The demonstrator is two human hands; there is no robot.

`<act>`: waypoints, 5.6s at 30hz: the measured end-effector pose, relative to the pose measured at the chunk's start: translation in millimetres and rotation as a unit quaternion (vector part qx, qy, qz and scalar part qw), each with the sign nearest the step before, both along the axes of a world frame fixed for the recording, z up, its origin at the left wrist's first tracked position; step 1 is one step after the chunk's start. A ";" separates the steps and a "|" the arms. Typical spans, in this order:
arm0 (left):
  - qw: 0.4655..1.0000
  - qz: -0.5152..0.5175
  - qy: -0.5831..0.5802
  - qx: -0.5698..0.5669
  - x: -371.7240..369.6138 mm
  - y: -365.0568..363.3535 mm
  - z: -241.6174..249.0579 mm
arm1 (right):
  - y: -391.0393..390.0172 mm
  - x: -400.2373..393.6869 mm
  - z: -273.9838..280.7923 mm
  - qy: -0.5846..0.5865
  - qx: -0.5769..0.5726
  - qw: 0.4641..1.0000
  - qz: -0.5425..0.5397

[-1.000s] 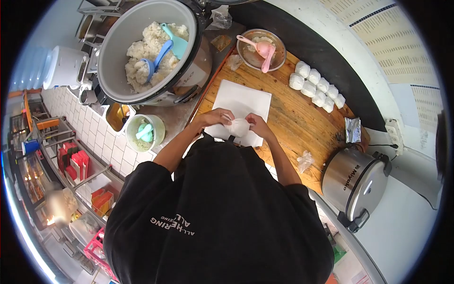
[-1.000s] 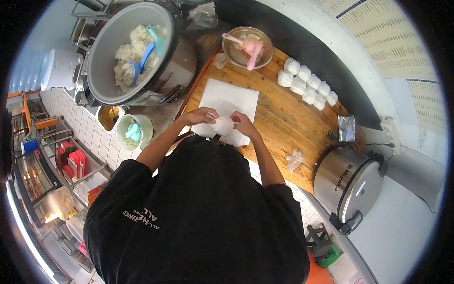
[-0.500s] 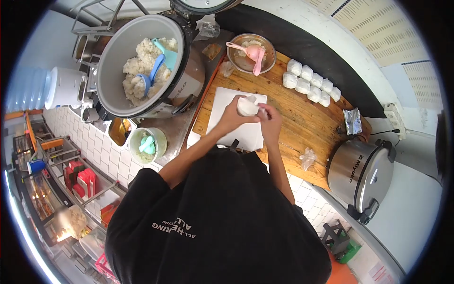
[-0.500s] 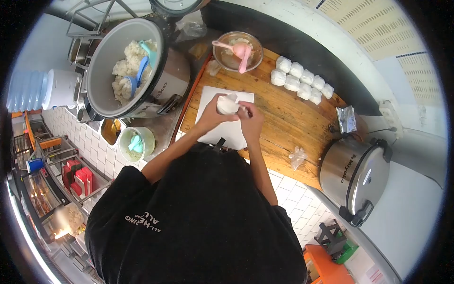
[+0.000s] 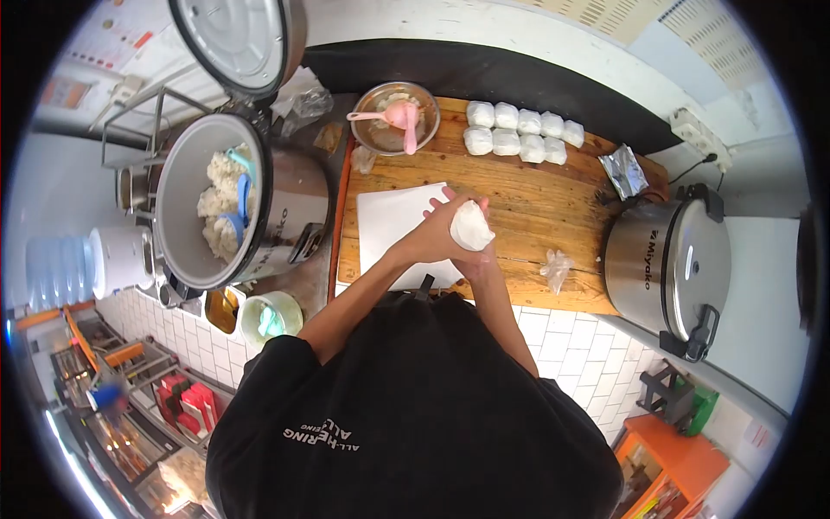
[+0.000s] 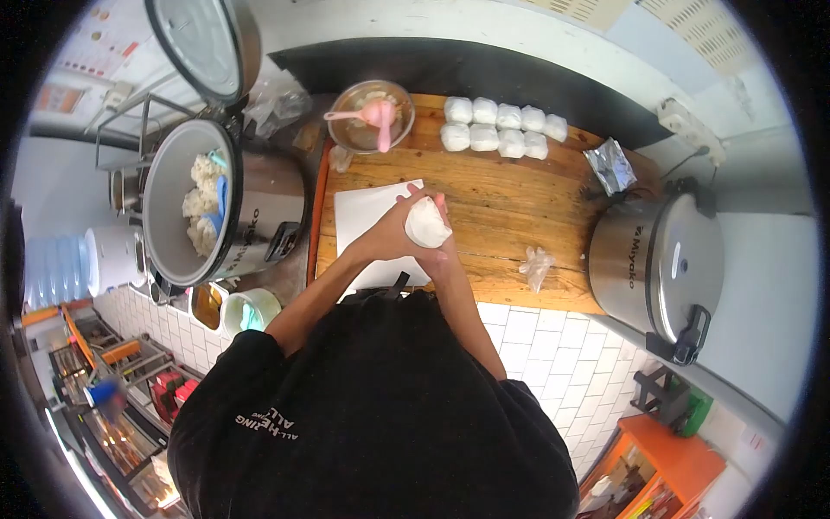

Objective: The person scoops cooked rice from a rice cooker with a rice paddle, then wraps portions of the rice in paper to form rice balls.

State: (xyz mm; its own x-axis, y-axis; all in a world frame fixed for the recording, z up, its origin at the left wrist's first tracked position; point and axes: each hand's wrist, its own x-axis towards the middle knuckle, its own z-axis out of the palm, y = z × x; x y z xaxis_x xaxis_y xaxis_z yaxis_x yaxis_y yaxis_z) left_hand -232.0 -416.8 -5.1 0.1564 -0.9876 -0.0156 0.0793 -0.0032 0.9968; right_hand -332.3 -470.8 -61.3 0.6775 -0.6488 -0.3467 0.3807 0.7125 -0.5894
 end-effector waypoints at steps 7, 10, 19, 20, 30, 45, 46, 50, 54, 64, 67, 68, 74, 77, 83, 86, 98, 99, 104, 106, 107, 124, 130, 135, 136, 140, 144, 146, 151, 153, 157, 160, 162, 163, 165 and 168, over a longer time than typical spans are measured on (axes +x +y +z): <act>0.977 0.141 0.078 0.140 -27.6 -58.6 -32.2 | -51.9 -39.3 -11.4 0.064 -0.082 0.989 -0.104; 0.957 0.115 0.171 0.203 -42.1 -89.2 -68.0 | -76.7 -49.7 -10.7 0.260 -0.232 0.936 -0.057; 0.959 0.098 -0.005 0.266 23.1 -0.7 -105.5 | -374.2 -115.7 -191.8 0.568 -0.297 0.698 -0.320; 0.943 0.123 -0.008 0.308 28.1 23.1 -113.7 | -387.9 -110.4 -198.4 0.553 -0.326 0.701 -0.309; 0.876 0.214 0.000 0.433 32.3 185.5 -147.1 | -404.0 -103.1 -196.0 0.679 -0.474 0.552 -0.095; 0.914 0.275 -0.097 0.280 36.8 245.9 -155.0 | 129.3 319.5 139.0 -0.140 -0.816 0.451 0.332; 0.909 0.282 -0.110 0.286 39.0 250.2 -153.5 | 151.5 355.8 111.7 -0.129 -0.870 0.343 0.329; 0.922 0.298 -0.086 0.230 47.1 256.8 -133.5 | 212.1 406.6 108.5 0.115 -0.817 -0.033 0.564; 0.920 0.338 -0.068 0.185 50.9 258.5 -136.8 | 206.5 424.6 56.3 0.163 -0.618 0.079 0.765; 0.936 0.212 -0.222 0.173 60.8 207.4 -208.9 | 73.6 264.4 197.0 0.059 -0.461 0.517 0.718; 0.851 0.209 -0.424 0.229 56.8 177.5 -258.6 | 18.9 166.5 156.8 0.085 -0.323 0.657 0.676; 0.802 0.226 -0.509 0.217 47.7 170.4 -281.5 | 13.2 133.3 143.1 0.122 -0.264 0.702 0.650; 0.767 0.106 -0.526 0.351 48.7 170.8 -218.7 | -6.7 5.4 -33.1 0.328 -0.135 0.791 0.498; 0.766 0.091 -0.531 0.351 48.5 172.4 -208.1 | 9.5 -9.4 -103.7 0.368 -0.260 0.766 0.459; 0.772 0.075 -0.523 0.355 46.9 175.8 -210.0 | 49.2 -12.8 -158.3 0.297 -0.800 0.380 0.356; 0.759 0.044 -0.529 0.376 48.4 175.0 -222.9 | 48.7 -10.3 -170.8 0.249 -0.831 0.391 0.307; 0.746 0.027 -0.518 0.418 40.5 171.8 -210.2 | 46.6 -2.5 -161.4 0.349 -0.766 0.409 0.353; 0.745 0.020 -0.519 0.419 46.7 172.1 -208.9 | 41.5 -0.1 -154.3 0.349 -0.768 0.409 0.348; 0.841 0.077 -0.419 0.333 43.2 209.5 -205.3 | -0.3 2.1 -106.3 0.275 -0.750 0.592 0.108; 0.926 0.074 -0.214 0.303 55.2 251.8 -153.7 | -8.0 21.8 -41.8 0.269 -0.709 0.651 0.037; 0.944 0.011 -0.080 0.321 71.4 278.6 -92.5 | -17.2 32.4 -15.8 0.284 -0.761 0.584 -0.012; 0.572 0.818 0.050 0.005 219.6 391.7 16.2 | 227.6 441.2 79.0 0.103 -0.917 0.184 0.339; 0.554 0.832 -0.036 0.007 223.1 389.8 14.1 | 248.3 463.2 79.6 -0.023 -0.864 0.083 0.496; 0.558 0.829 -0.029 0.016 219.2 391.2 17.7 | 254.1 428.3 92.2 0.154 -0.688 0.111 0.700; 0.554 0.832 -0.032 0.019 221.4 391.0 19.0 | 251.1 410.5 86.3 0.137 -0.703 0.126 0.686; 0.551 0.834 -0.031 0.016 221.3 388.3 17.2 | 227.0 361.9 98.1 0.082 -0.737 0.181 0.646; 0.565 0.824 -0.037 0.028 218.5 391.6 18.8 | 211.2 392.5 146.1 0.257 -0.466 0.269 0.803; 0.563 0.825 -0.033 0.027 218.2 390.9 18.2 | 218.1 375.8 110.9 0.172 -0.648 0.325 0.667; 0.572 0.820 -0.022 0.016 218.5 391.1 22.0 | 232.2 374.7 105.8 0.066 -0.861 0.274 0.424; 0.570 0.821 -0.018 0.017 220.0 390.2 24.8 | 228.4 388.1 120.7 0.182 -0.806 0.263 0.497; 0.568 0.822 -0.020 0.015 218.4 389.6 25.6 | 223.0 402.2 90.7 0.180 -0.781 0.268 0.534; 0.566 0.824 -0.019 0.018 219.0 390.0 25.1 | 238.4 400.0 77.5 0.150 -0.768 0.251 0.570; 0.562 0.827 -0.015 0.016 216.9 388.1 24.7 | 245.1 397.2 74.4 0.155 -0.745 0.271 0.589; 0.561 0.828 -0.015 0.010 219.3 388.4 24.4 | 249.4 393.9 77.4 0.154 -0.747 0.272 0.587; 0.556 0.831 -0.016 0.021 219.2 389.1 23.8 | 256.2 374.2 86.7 0.180 -0.695 0.265 0.643; 0.562 0.827 -0.007 0.007 219.3 388.6 23.8 | 263.1 356.1 79.9 0.169 -0.752 0.238 0.591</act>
